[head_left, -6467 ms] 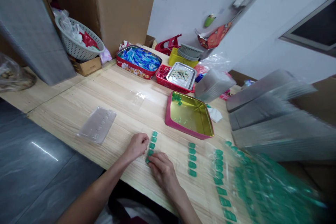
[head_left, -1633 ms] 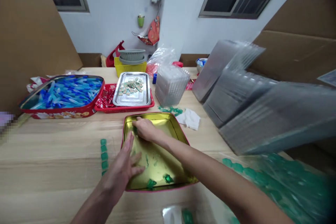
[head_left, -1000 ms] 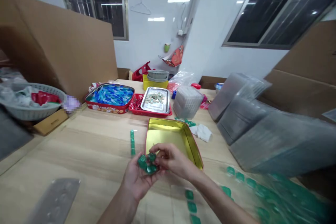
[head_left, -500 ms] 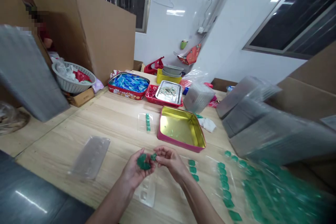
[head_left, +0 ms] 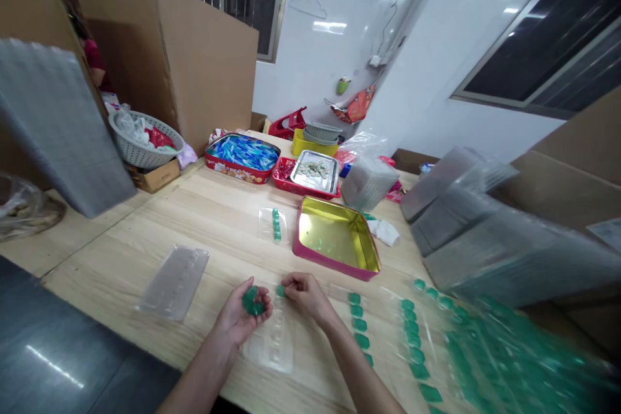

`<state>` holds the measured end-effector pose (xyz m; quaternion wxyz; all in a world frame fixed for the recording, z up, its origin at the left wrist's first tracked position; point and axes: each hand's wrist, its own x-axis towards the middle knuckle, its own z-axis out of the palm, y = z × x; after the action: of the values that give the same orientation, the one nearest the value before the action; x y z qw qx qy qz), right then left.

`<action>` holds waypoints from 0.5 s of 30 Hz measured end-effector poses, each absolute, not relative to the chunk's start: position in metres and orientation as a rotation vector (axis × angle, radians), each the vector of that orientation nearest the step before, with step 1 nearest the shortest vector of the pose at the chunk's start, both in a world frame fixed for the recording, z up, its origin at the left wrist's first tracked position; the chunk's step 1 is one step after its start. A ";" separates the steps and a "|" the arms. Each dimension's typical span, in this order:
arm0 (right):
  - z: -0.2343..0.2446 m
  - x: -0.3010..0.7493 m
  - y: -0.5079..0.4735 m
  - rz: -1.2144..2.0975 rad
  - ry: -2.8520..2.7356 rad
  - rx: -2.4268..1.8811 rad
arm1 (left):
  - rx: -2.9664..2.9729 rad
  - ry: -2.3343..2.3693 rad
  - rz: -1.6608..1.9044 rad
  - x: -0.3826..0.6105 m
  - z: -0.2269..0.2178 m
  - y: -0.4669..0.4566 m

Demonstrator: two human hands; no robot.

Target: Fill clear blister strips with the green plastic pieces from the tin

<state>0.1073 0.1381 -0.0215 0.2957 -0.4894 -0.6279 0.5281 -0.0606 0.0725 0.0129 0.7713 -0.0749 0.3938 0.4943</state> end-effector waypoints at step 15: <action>0.025 0.090 0.117 0.976 -2.146 -1.122 | -0.054 0.832 1.033 -0.056 0.005 0.069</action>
<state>0.0897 0.1170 0.0252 0.2622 -0.4148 -0.7932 0.3606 -0.0558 0.0688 0.0047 0.7877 -0.0253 0.3862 0.4794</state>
